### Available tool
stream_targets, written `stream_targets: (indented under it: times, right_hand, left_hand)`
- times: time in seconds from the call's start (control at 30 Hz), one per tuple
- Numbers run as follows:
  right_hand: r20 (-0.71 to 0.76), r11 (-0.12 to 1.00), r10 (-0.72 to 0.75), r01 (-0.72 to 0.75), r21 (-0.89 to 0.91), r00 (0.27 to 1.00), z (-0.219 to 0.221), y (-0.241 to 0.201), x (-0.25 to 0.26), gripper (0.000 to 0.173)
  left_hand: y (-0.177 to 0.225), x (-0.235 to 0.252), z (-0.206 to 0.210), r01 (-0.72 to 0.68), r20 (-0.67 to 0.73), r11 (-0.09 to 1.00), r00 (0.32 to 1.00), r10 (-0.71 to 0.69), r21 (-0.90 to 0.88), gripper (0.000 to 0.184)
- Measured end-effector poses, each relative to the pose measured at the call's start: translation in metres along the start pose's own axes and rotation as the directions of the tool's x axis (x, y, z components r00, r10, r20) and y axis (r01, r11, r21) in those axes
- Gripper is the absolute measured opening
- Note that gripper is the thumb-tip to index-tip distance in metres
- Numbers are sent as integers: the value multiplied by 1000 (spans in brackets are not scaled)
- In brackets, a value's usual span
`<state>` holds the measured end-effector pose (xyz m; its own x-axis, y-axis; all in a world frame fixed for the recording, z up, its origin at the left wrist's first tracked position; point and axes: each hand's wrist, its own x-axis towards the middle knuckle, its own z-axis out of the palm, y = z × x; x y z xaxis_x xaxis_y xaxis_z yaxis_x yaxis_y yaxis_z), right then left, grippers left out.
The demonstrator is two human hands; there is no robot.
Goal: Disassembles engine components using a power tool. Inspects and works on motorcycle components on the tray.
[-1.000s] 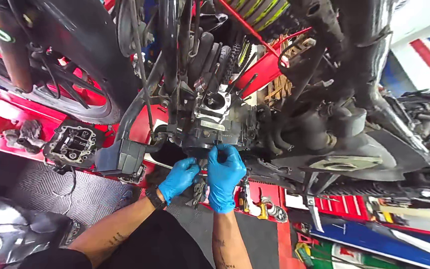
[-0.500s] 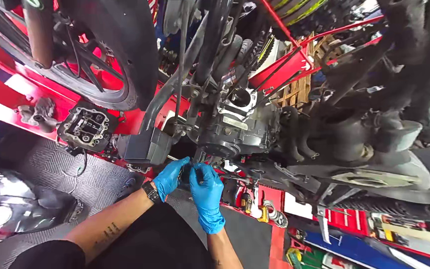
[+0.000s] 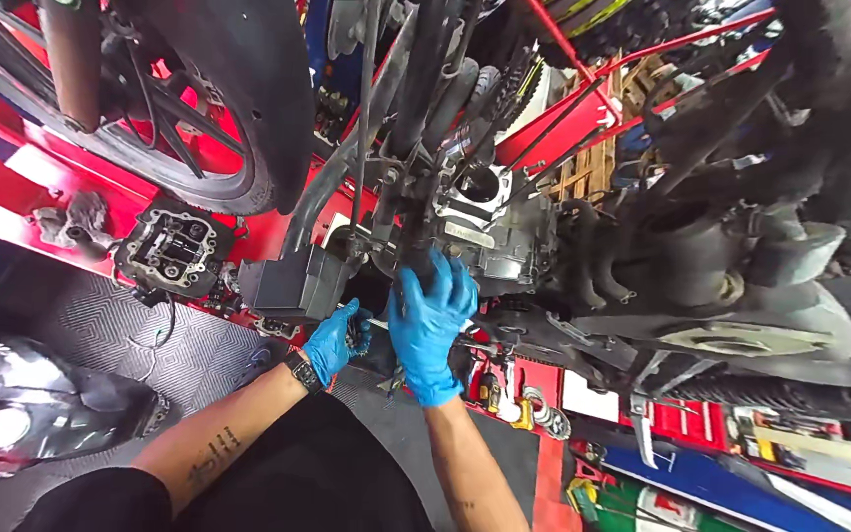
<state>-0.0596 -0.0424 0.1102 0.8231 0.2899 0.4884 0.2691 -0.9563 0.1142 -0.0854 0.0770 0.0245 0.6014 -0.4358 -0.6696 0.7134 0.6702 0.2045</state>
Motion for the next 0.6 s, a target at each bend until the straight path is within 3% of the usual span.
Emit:
stream_targets:
  times: [0.07,0.13,0.27,0.4,0.5,0.6]
  right_hand:
    - [56,992,-80,85,-96,995,20,6,10,21]
    - [10,982,-147,147,-122,989,37,11,12,15]
    - [-125,969,-248,244,-46,961,45,15,9,13]
    - [-105,913,-383,393,108,918,25,7,-12,9]
    - [27,901,-376,359,245,926,24,-10,-55,14]
    - [158,930,-239,179,322,958,40,-16,-103,18]
  left_hand:
    - [0,2,-3,2,-15,1000,1000,-2,10,44]
    - [2,2,-7,-14,-27,1000,1000,15,19,43]
    - [9,1,-13,-73,-17,997,997,73,-1,38]
    - [11,-2,-13,-110,10,994,994,110,-19,37]
    - [3,0,-17,-116,98,993,988,116,-7,41]
    - [-9,12,-25,-88,101,994,992,81,69,46]
